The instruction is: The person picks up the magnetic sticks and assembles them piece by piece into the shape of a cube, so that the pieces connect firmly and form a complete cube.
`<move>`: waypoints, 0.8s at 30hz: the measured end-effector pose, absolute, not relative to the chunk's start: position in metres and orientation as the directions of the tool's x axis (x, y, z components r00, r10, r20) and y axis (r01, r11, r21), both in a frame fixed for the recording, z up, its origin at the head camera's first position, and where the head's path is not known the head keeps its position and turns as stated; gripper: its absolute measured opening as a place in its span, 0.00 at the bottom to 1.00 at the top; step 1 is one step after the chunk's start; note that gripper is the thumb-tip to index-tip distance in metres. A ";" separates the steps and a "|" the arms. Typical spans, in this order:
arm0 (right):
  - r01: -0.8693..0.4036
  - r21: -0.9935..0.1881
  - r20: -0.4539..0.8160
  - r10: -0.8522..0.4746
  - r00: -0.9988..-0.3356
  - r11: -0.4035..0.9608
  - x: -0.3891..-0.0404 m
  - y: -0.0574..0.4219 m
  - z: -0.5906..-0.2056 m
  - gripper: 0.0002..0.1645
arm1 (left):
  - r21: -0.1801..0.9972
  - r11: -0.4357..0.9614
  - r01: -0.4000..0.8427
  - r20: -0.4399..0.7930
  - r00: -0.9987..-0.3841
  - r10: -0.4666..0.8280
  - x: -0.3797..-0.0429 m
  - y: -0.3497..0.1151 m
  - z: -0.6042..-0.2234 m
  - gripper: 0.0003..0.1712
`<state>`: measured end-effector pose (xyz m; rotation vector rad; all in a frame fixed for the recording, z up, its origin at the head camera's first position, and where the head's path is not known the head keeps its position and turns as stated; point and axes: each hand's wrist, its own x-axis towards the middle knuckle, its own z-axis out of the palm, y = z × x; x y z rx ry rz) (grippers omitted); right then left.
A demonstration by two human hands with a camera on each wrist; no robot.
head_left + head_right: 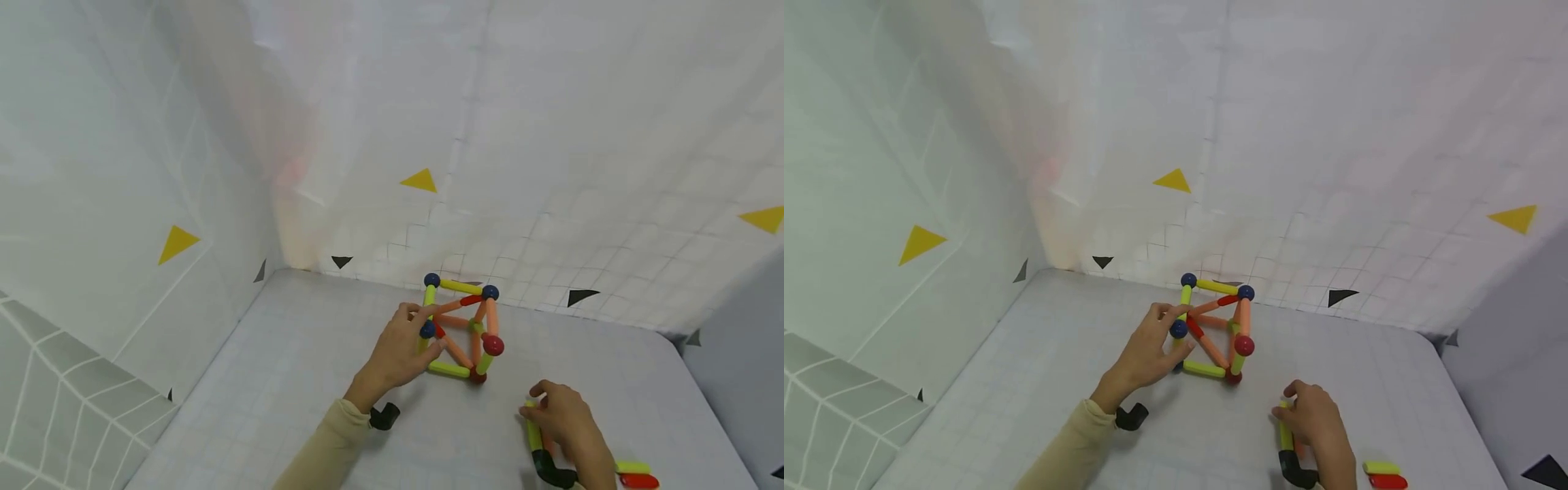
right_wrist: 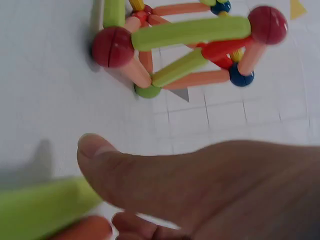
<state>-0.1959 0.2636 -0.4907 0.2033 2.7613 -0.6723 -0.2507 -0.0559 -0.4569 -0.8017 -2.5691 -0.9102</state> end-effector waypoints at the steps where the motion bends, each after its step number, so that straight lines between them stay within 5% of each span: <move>1: 0.206 -0.425 -0.316 0.069 -0.946 0.882 -0.198 0.266 -0.492 0.33 | 0.471 0.660 0.586 0.441 -0.804 0.399 -0.251 -0.055 -0.458 0.31; 7: 0.212 -0.402 -0.334 0.073 -0.940 0.891 -0.200 0.269 -0.498 0.31 | 0.432 0.683 0.589 0.454 -0.797 0.400 -0.255 -0.056 -0.464 0.19; 18: 0.205 -0.442 -0.304 0.070 -0.950 0.873 -0.196 0.263 -0.496 0.18 | 0.507 0.605 0.614 0.413 -0.789 0.455 -0.259 -0.063 -0.461 0.20; 24: 0.126 -0.596 -0.092 0.088 -0.992 0.793 -0.190 0.273 -0.481 0.22 | 0.531 0.584 0.614 0.404 -0.789 0.462 -0.261 -0.067 -0.461 0.18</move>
